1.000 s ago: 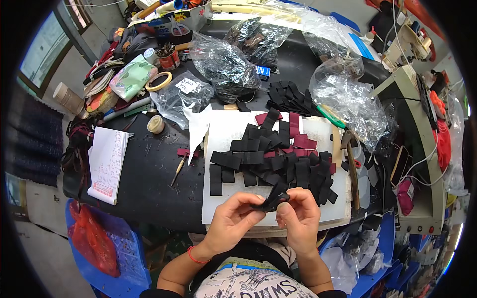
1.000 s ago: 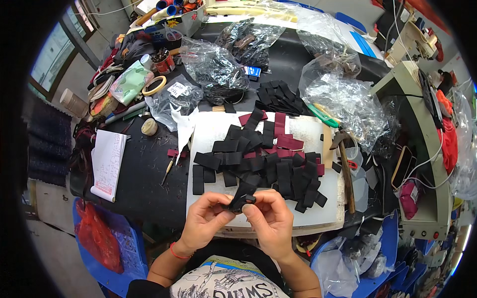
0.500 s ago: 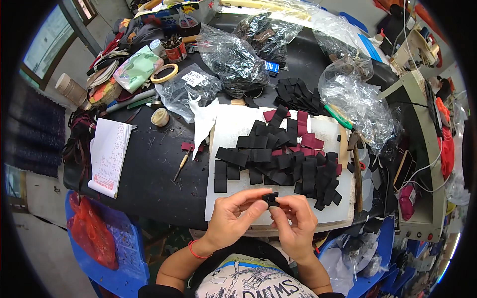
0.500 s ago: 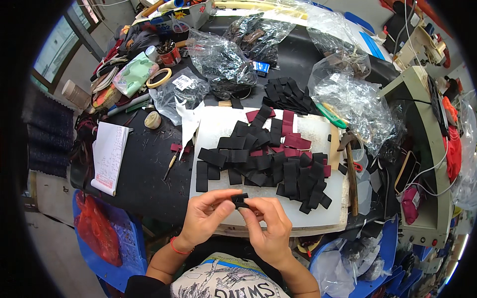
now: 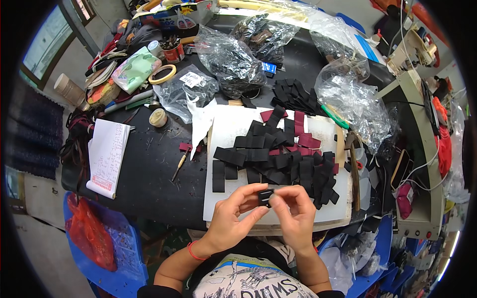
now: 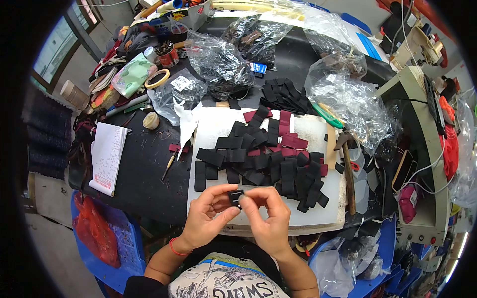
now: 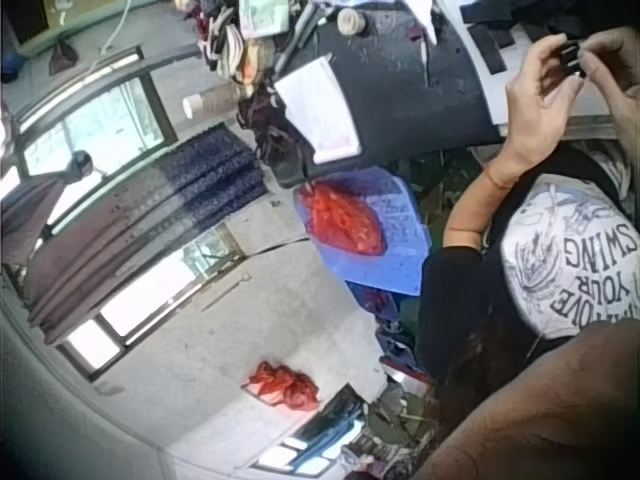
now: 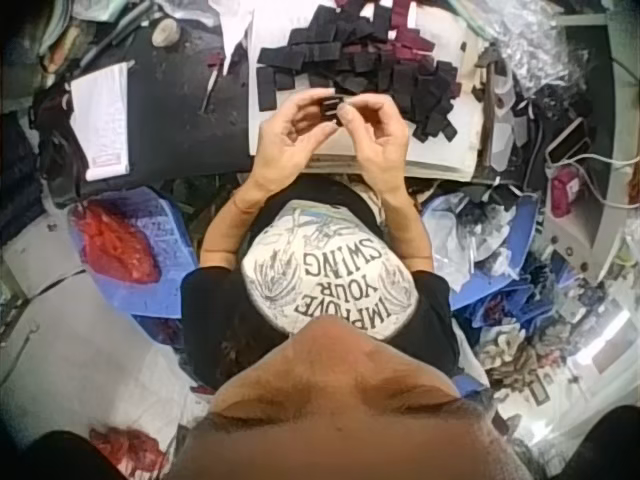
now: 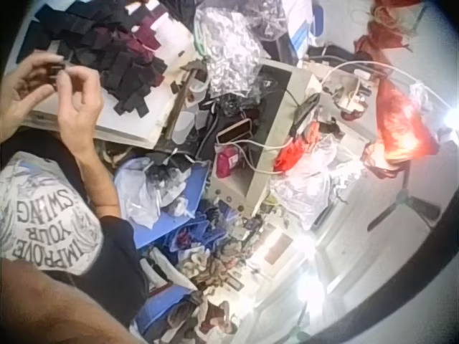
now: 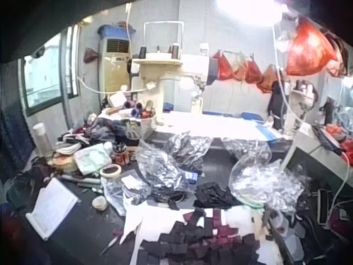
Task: The person sorts maroon and black fabric strips on a cluttered workbench. They use a hammer and a metal punch tool to create holes in the fabric pieces, then organize the finished items into piles.
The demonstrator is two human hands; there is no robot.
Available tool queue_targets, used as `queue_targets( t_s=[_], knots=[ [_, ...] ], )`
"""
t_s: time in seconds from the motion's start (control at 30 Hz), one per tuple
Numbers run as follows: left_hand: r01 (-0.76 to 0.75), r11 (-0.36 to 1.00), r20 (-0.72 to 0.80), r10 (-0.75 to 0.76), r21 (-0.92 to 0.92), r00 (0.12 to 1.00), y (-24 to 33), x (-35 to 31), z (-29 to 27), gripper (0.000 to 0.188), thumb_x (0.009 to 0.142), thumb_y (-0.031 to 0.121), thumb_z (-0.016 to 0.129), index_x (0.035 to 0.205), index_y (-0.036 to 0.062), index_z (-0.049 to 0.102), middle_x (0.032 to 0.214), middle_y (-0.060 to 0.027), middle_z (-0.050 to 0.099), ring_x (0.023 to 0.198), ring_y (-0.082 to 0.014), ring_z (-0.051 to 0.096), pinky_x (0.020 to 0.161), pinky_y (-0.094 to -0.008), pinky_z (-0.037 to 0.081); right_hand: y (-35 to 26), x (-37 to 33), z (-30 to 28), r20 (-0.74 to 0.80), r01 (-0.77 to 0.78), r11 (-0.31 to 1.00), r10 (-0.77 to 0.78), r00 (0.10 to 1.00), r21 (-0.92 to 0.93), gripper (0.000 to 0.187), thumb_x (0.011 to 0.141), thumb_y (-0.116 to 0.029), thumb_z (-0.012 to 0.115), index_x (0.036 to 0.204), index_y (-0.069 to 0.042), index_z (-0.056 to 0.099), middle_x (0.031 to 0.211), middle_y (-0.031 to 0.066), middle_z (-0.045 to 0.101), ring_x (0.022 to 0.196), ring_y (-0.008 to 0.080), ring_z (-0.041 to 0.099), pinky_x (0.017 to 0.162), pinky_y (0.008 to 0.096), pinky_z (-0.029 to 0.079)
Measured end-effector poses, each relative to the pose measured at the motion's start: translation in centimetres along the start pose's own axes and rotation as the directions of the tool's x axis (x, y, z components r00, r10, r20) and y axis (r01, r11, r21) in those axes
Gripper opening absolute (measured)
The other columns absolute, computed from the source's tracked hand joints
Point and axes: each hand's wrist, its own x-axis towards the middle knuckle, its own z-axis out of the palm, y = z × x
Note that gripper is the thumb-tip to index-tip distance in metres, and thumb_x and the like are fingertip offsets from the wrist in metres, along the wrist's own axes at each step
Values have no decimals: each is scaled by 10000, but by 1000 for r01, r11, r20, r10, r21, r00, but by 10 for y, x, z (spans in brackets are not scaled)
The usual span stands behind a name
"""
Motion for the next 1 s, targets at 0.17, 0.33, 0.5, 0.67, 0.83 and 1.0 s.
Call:
queue_targets(
  t_s=[0.17,0.33,0.5,0.67,0.83,1.0],
  knots=[
    [104,977,-2,-106,-184,994,7,1,0,493,890,-18,581,1339,-32,377,1074,-149,638,981,-149,616,872,-261,489,-5,2,-8,119,-140,978,123,985,152,210,830,-30,684,1000,-7,564,852,20,583,781,82,565,695,228,468],
    [188,896,11,-201,-402,980,6,6,-6,588,879,-7,606,1379,-33,299,1089,-151,609,976,-147,614,882,-257,480,-10,2,-9,246,-345,881,274,930,323,279,828,-17,683,1063,-3,531,855,45,590,771,81,576,675,213,490],
    [226,885,62,-220,-408,974,8,7,-8,624,874,-2,613,1392,-29,265,1156,-177,573,1013,-169,614,883,-274,498,-6,7,-12,260,-438,820,362,895,367,269,841,-30,674,1067,12,535,846,61,610,702,86,592,610,218,504],
    [185,907,-1,-200,-379,980,5,6,-4,624,888,12,597,1401,-27,244,1152,-174,573,1016,-154,604,865,-265,502,2,3,-9,236,-404,819,333,913,407,246,854,-30,658,1061,7,531,859,70,609,713,98,601,620,223,513],
    [183,861,59,-177,-475,982,3,11,0,475,960,178,536,1361,1,353,1158,-94,586,1024,-114,564,864,-285,484,-4,1,-2,249,-349,655,245,937,670,178,869,-21,631,997,-14,507,954,79,600,766,122,612,643,260,534],
    [219,874,74,-208,-435,975,5,8,-1,275,973,206,515,1149,-2,553,1049,-72,623,896,-100,579,760,-251,487,4,-9,4,149,-183,928,140,979,325,123,897,-15,588,992,8,514,991,90,582,761,127,598,660,255,518]
  ],
)
